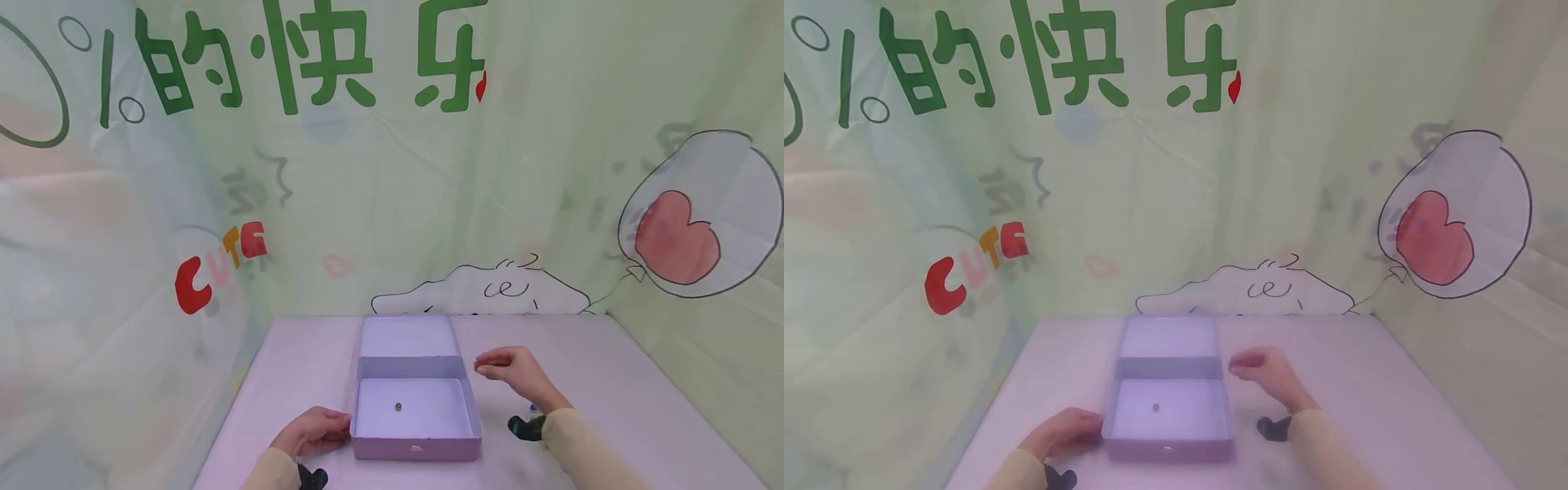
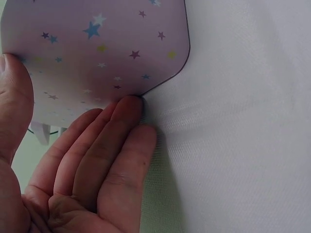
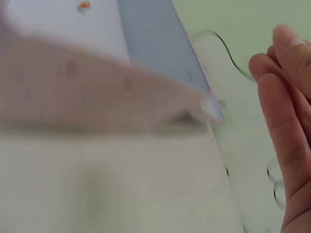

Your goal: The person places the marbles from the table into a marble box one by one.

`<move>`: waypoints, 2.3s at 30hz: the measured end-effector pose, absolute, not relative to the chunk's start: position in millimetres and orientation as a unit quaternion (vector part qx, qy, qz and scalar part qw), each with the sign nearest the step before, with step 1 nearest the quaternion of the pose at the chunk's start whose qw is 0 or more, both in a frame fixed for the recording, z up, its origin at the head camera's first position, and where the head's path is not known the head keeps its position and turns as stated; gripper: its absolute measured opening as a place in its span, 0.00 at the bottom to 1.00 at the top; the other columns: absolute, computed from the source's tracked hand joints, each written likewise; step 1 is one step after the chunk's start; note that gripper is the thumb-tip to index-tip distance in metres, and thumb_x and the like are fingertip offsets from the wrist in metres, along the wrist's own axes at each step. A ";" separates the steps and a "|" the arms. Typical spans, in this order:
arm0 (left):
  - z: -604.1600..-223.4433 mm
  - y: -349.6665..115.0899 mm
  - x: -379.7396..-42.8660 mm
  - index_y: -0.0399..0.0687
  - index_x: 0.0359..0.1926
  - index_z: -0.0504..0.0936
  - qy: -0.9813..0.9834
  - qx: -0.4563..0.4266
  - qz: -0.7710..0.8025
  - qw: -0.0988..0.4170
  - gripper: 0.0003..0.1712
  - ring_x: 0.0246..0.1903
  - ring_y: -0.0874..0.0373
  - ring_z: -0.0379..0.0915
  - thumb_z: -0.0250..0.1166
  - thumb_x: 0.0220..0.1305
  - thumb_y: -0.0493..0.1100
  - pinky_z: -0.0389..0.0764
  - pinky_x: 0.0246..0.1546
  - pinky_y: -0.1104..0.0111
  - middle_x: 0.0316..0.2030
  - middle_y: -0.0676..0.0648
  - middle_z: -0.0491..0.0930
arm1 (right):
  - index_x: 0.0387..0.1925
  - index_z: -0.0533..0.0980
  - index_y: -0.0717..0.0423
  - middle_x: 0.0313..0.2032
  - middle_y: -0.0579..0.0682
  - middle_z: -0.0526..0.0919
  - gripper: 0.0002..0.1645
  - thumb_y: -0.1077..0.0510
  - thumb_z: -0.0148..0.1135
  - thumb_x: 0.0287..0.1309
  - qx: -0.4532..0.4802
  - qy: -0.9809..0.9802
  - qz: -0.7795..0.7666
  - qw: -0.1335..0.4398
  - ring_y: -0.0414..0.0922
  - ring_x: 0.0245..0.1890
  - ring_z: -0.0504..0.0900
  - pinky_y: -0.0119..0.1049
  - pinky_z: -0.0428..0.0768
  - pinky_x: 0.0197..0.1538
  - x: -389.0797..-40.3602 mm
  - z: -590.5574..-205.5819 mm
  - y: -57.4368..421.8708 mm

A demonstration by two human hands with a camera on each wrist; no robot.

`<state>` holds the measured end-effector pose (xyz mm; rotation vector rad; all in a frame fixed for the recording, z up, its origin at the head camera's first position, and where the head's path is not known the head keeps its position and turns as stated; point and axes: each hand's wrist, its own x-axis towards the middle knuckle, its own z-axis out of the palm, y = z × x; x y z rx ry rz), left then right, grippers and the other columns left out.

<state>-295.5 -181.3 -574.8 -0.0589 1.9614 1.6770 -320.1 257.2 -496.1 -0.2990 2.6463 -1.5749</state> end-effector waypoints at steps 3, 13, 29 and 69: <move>-573.5 -183.0 -293.2 0.24 0.58 0.79 0.733 -0.018 0.622 0.274 0.23 0.50 0.48 0.85 0.64 0.73 0.41 0.81 0.60 0.46 0.52 0.31 0.85 | 0.54 0.81 0.67 0.48 0.57 0.90 0.24 0.54 0.71 0.63 -0.051 0.849 -0.526 0.000 0.42 0.45 0.89 0.35 0.88 0.50 -307.9 -497.8 298.4; -573.3 -192.2 -291.1 0.24 0.58 0.78 0.729 -0.025 0.627 0.274 0.23 0.51 0.49 0.85 0.64 0.73 0.41 0.79 0.61 0.45 0.52 0.31 0.85 | 0.57 0.79 0.68 0.48 0.55 0.90 0.30 0.49 0.71 0.63 0.006 0.866 -0.501 0.002 0.34 0.42 0.87 0.33 0.88 0.49 -285.6 -508.9 362.3; -572.0 -187.5 -288.2 0.24 0.58 0.79 0.718 -0.020 0.636 0.281 0.22 0.49 0.52 0.85 0.64 0.73 0.39 0.82 0.59 0.50 0.51 0.32 0.86 | 0.44 0.85 0.65 0.40 0.56 0.91 0.21 0.56 0.78 0.52 0.108 0.893 -0.435 0.044 0.48 0.40 0.88 0.42 0.88 0.45 -272.0 -597.8 382.4; -569.0 -180.9 -291.6 0.26 0.58 0.80 0.714 -0.019 0.638 0.289 0.21 0.50 0.52 0.86 0.64 0.72 0.39 0.83 0.58 0.51 0.51 0.33 0.86 | 0.53 0.84 0.53 0.35 0.27 0.88 0.26 0.44 0.75 0.57 0.176 0.762 -0.622 -0.020 0.27 0.37 0.86 0.26 0.86 0.45 -260.2 -569.2 397.8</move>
